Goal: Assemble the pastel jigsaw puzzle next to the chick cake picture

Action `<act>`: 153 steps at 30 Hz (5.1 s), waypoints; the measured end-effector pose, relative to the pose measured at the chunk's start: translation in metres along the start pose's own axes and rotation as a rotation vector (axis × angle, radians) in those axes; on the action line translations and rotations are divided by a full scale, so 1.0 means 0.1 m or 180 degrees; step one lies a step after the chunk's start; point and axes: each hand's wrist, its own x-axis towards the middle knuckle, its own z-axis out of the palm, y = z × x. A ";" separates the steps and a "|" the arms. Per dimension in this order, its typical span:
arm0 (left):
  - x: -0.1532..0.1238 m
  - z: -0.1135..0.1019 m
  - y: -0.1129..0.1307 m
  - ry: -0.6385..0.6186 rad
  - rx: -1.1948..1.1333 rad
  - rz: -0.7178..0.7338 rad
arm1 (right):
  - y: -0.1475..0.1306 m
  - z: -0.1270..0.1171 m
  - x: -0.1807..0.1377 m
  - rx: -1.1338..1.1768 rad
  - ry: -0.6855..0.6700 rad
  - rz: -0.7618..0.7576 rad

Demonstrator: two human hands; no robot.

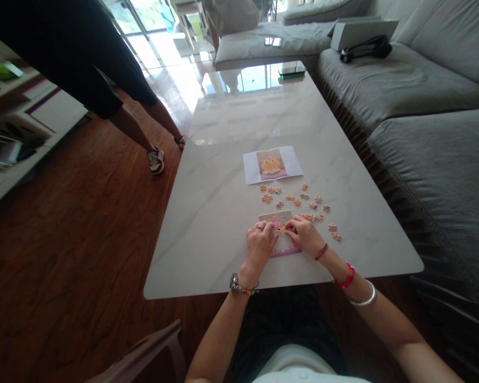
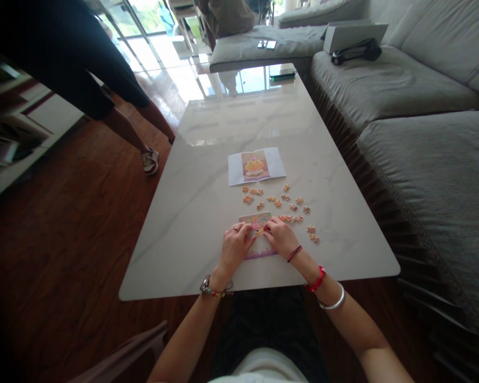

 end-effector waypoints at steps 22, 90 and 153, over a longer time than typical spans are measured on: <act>0.65 0.06 0.30 -0.0016 -0.0372 0.0734 | 0.34 -0.60 0.05 -0.0342 0.0281 0.0610; -0.15 -0.08 -0.03 -0.0071 -0.0457 -0.0731 | -0.22 0.03 0.30 0.1064 -0.0698 0.0383; -0.14 0.00 0.09 -0.0187 0.0159 0.0267 | 0.07 -0.30 0.10 0.0781 -0.0180 0.0713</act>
